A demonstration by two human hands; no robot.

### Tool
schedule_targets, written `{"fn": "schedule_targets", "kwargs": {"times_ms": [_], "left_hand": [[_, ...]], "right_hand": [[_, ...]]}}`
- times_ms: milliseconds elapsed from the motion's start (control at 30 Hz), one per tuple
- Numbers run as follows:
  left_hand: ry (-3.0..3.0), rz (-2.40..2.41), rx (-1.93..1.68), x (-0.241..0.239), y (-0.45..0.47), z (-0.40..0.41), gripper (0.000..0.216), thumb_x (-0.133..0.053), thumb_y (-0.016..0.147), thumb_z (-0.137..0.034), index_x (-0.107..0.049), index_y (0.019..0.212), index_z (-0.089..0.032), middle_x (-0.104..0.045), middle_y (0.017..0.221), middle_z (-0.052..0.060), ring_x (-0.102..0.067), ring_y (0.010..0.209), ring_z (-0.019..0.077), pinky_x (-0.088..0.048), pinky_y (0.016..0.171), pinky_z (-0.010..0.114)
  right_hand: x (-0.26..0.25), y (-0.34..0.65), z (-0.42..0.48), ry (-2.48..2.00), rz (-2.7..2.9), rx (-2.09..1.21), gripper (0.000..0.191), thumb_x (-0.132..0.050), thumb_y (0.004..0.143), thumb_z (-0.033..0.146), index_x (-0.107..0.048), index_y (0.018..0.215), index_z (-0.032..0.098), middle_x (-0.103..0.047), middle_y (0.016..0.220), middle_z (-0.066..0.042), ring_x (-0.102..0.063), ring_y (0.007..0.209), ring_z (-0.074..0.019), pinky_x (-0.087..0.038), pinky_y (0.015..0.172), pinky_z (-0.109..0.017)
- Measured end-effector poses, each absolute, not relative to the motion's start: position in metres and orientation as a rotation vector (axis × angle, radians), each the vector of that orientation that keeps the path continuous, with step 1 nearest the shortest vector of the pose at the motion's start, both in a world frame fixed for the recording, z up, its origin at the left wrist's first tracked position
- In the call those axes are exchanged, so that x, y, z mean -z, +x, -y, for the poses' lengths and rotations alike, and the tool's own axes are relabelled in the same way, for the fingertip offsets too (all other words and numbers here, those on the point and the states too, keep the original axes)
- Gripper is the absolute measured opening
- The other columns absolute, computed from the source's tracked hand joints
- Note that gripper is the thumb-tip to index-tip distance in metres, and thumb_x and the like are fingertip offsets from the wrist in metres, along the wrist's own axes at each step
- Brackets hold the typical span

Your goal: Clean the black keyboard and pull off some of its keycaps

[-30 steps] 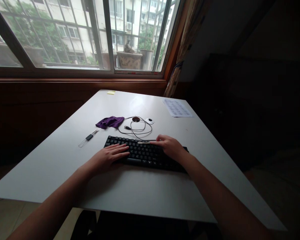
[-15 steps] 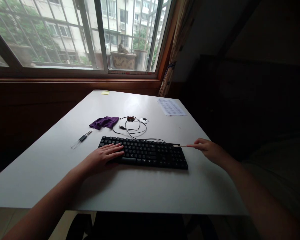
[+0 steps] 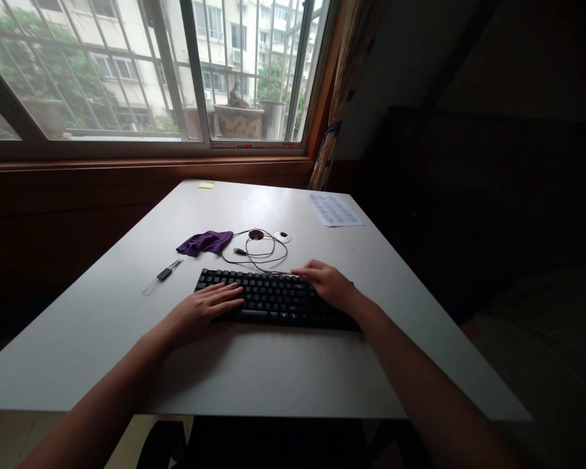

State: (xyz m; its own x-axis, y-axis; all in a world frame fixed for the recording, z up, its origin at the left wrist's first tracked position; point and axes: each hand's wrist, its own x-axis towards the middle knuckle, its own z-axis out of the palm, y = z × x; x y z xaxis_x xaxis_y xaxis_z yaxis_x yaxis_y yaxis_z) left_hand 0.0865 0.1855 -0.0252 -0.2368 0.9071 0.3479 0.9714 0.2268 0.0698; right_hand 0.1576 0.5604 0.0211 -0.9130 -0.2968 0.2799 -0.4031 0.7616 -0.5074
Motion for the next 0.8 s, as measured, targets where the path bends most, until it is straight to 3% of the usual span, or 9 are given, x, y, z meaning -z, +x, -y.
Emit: {"fn": "schedule_targets", "kwargs": {"times_ms": [400, 800], "left_hand": [[-1.808, 2.224, 0.412, 0.023, 0.085, -0.185, 0.053, -0.059, 0.098, -0.032, -0.045, 0.149, -0.025, -0.050, 0.151, 0.008, -0.048, 0.139, 0.0268, -0.043, 0.116, 0.048], [-1.792, 2.267, 0.423, 0.023, 0.086, -0.185, 0.053, -0.058, 0.098, -0.034, -0.044, 0.149, -0.028, -0.050, 0.151, 0.006, -0.049, 0.138, 0.0253, -0.042, 0.116, 0.048]], "right_hand": [[-0.024, 0.089, -0.422, 0.809, 2.926, -0.316, 0.053, -0.048, 0.095, 0.014, -0.056, 0.140, 0.040, -0.065, 0.124, -0.003, -0.065, 0.094, -0.0178, -0.046, 0.076, -0.026], [-0.028, 0.112, -0.478, 0.744, 2.991, -0.208, 0.058, -0.048, 0.089, 0.007, -0.064, 0.132, 0.043, -0.068, 0.122, 0.002, -0.067, 0.094, -0.0176, -0.046, 0.075, -0.026]]}}
